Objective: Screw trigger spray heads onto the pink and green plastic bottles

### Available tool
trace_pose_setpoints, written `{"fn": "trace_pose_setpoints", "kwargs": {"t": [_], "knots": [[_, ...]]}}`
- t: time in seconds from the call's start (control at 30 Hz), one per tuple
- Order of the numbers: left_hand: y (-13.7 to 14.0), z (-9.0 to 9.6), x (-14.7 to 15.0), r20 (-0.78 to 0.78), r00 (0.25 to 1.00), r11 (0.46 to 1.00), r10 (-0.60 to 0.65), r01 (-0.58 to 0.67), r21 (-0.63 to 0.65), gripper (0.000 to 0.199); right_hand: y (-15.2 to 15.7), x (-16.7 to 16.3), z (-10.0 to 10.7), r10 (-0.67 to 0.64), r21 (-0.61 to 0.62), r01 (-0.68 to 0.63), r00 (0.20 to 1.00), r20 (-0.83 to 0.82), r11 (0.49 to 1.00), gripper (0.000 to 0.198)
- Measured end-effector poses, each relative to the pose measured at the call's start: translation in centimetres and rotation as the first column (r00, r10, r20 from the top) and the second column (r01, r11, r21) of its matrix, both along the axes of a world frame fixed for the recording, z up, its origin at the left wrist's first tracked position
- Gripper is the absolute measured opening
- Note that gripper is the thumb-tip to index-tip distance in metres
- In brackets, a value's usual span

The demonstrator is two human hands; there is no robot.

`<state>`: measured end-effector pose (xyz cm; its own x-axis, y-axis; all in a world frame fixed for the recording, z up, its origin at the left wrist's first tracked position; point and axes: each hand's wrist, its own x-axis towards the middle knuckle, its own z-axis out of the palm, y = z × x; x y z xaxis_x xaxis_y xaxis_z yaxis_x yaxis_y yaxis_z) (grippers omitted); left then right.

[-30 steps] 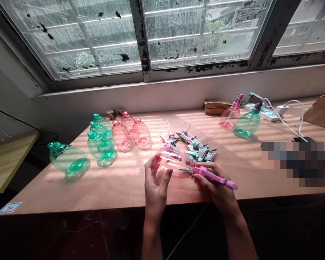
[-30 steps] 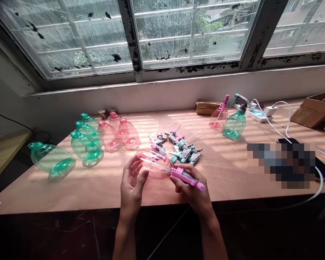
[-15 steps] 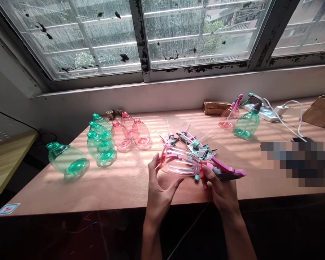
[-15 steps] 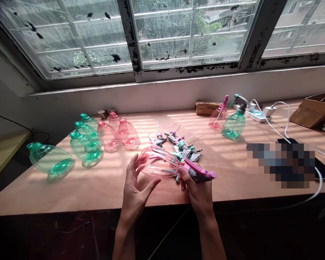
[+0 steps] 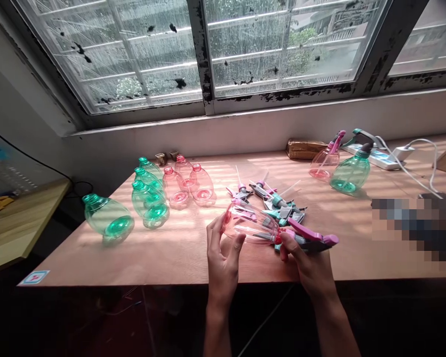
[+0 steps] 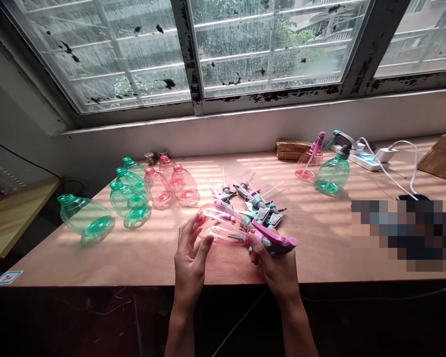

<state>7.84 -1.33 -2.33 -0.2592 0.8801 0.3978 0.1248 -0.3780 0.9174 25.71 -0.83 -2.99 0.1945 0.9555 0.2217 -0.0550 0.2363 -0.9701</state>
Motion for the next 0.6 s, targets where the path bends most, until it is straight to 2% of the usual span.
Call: {"fn": "trace_pose_setpoints", "kwargs": {"t": [0.13,0.33,0.47,0.6], "knots": [[-0.07,0.22,-0.08,0.008,0.999,0.999,-0.044,0.044,-0.012,0.051,-0.03,-0.26,0.33,-0.050,0.021,0.050,0.999,-0.013,0.999,0.030],[-0.41,0.31,0.22,0.070,0.993,0.995,-0.100,0.101,-0.012,0.051,0.29,0.15,-0.50,-0.034,-0.026,0.033,0.999,-0.042,0.999,0.031],[-0.59,0.21,0.20,0.138,0.987,0.997,-0.076,0.078,-0.009,0.048,0.34,0.42,-0.60,0.030,0.035,-0.027,0.997,-0.073,0.999,0.027],[-0.42,0.20,0.18,0.191,0.981,0.999,-0.026,0.031,-0.020,0.056,0.02,0.39,-0.34,0.111,0.039,-0.109,0.992,-0.061,0.993,0.028]]}}
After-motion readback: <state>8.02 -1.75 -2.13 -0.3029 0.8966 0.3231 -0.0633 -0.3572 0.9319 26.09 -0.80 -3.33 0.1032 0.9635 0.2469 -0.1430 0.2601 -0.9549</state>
